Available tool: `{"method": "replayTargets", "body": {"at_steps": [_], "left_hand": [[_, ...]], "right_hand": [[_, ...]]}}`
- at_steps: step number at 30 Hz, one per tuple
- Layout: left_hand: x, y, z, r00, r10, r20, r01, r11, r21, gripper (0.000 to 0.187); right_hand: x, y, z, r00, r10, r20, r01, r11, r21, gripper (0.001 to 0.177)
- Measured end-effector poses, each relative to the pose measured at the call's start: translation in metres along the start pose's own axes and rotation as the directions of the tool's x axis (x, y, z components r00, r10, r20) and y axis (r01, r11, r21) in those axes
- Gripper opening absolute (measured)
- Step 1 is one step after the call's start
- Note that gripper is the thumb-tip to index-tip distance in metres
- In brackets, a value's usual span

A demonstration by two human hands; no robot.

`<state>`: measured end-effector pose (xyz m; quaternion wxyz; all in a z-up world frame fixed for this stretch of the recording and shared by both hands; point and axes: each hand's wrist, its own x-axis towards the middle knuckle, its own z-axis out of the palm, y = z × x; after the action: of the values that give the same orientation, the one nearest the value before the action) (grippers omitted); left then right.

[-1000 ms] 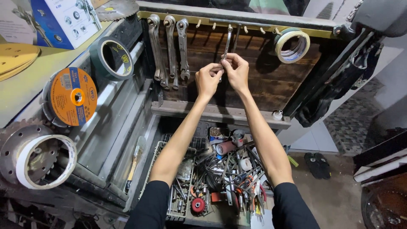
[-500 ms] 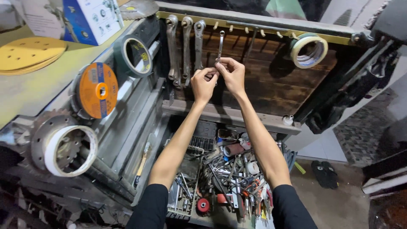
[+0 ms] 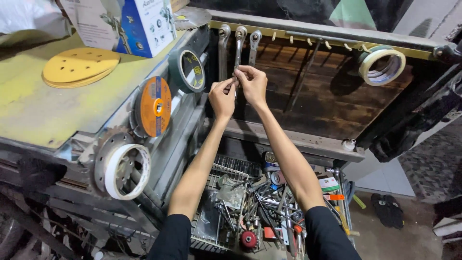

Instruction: Sorting through a drawer of hand tools and hanging wrenches on a wall-mounted rack.

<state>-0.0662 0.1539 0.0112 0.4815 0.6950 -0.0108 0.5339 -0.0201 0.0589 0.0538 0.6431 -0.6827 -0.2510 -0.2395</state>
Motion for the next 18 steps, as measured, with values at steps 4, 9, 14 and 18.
{"method": "replayTargets", "body": {"at_steps": [4, 9, 14, 18], "left_hand": [[0.009, -0.007, -0.004, 1.0, -0.003, -0.009, 0.003, 1.0, 0.015, 0.021], [0.014, -0.017, -0.003, 0.999, -0.033, 0.022, 0.033, 0.999, 0.008, 0.02], [0.013, -0.026, 0.003, 0.998, -0.057, 0.032, 0.057, 0.998, 0.009, 0.02], [0.017, -0.022, 0.004, 0.997, -0.069, 0.033, 0.068, 0.998, 0.012, 0.018]], "right_hand": [[0.0, -0.009, 0.013, 0.998, 0.019, -0.057, -0.022, 0.998, -0.052, 0.014], [0.0, -0.016, 0.02, 0.992, 0.066, -0.11, -0.076, 0.993, -0.092, 0.012], [-0.001, -0.022, 0.023, 0.987, 0.077, -0.138, -0.096, 0.986, -0.133, 0.012], [0.005, -0.022, 0.026, 0.979, 0.105, -0.178, -0.136, 0.975, -0.175, 0.011]]}}
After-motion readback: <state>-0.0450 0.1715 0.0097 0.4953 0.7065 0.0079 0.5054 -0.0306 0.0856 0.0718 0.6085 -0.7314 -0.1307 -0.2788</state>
